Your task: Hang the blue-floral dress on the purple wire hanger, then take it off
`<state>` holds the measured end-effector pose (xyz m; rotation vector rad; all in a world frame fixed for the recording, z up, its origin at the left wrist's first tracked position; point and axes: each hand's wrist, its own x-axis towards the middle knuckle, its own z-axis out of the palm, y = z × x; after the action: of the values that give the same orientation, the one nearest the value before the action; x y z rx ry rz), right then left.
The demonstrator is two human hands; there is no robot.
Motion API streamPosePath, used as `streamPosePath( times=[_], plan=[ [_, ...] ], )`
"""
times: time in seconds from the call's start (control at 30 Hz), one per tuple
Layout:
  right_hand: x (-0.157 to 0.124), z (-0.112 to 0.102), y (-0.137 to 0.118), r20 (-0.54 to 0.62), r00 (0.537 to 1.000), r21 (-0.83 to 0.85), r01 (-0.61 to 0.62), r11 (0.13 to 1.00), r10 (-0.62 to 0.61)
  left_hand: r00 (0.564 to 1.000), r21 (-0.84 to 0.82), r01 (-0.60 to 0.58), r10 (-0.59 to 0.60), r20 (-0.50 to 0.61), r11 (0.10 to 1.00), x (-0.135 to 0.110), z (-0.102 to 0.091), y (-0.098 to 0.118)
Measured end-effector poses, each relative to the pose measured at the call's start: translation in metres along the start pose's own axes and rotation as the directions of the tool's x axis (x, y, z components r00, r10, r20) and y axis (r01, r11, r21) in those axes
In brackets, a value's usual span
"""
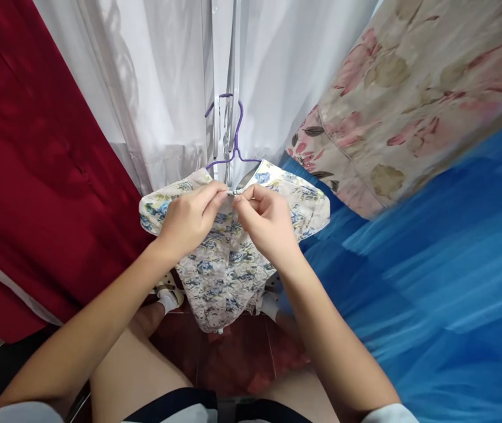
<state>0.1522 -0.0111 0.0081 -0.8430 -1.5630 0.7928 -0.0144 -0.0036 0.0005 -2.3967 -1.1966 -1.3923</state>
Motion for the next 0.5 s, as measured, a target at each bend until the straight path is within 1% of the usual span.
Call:
streamPosePath(
  times=[0.07, 0.1, 0.17, 0.23, 0.27, 0.33, 0.37, 0.4, 0.43, 0.47, 0.5],
  plan=[
    [0.003, 0.0, 0.003, -0.031, 0.999, -0.07, 0.042, 0.997, -0.044, 0.998, 0.025, -0.046, 0.047, -0.035, 0.999, 0.014, -0.001, 0.004],
    [0.004, 0.001, 0.008, -0.056, 0.996, -0.11, 0.066, 0.992, -0.072, 0.997, 0.015, -0.044, 0.045, -0.066, 0.999, 0.017, -0.001, 0.005],
    [0.005, 0.006, 0.021, -0.089, 0.989, -0.198, 0.094, 0.976, -0.114, 0.99, -0.038, -0.004, -0.001, -0.14, 0.999, 0.02, -0.001, 0.002],
    [0.003, 0.011, 0.036, -0.065, 0.993, -0.278, 0.076, 0.958, -0.098, 0.965, -0.116, 0.053, -0.08, -0.248, 0.992, 0.022, -0.007, -0.012],
    [0.001, 0.013, 0.043, -0.039, 0.997, -0.304, 0.053, 0.951, -0.068, 0.939, -0.147, 0.074, -0.119, -0.322, 0.986, 0.022, -0.013, -0.025],
    [-0.005, 0.014, 0.053, 0.014, 1.0, -0.32, 0.002, 0.947, 0.003, 0.86, -0.173, 0.116, -0.186, -0.474, 0.978, 0.019, -0.026, -0.058],
    [-0.009, 0.014, 0.055, 0.03, 0.999, -0.313, -0.02, 0.95, 0.031, 0.822, -0.172, 0.146, -0.216, -0.526, 0.974, 0.015, -0.033, -0.077],
    [-0.012, 0.012, 0.055, 0.041, 0.998, -0.298, -0.036, 0.954, 0.051, 0.788, -0.171, 0.199, -0.262, -0.557, 0.965, 0.008, -0.037, -0.096],
    [-0.014, 0.01, 0.053, 0.055, 0.996, -0.279, -0.048, 0.959, 0.065, 0.76, -0.195, 0.259, -0.324, -0.563, 0.946, -0.002, -0.039, -0.113],
    [-0.016, 0.007, 0.05, 0.073, 0.994, -0.261, -0.054, 0.964, 0.075, 0.728, -0.235, 0.326, -0.402, -0.556, 0.916, -0.013, -0.038, -0.129],
    [-0.017, 0.004, 0.046, 0.09, 0.993, -0.249, -0.055, 0.967, 0.08, 0.707, -0.283, 0.397, -0.488, -0.512, 0.873, -0.027, -0.033, -0.14]
  ],
)
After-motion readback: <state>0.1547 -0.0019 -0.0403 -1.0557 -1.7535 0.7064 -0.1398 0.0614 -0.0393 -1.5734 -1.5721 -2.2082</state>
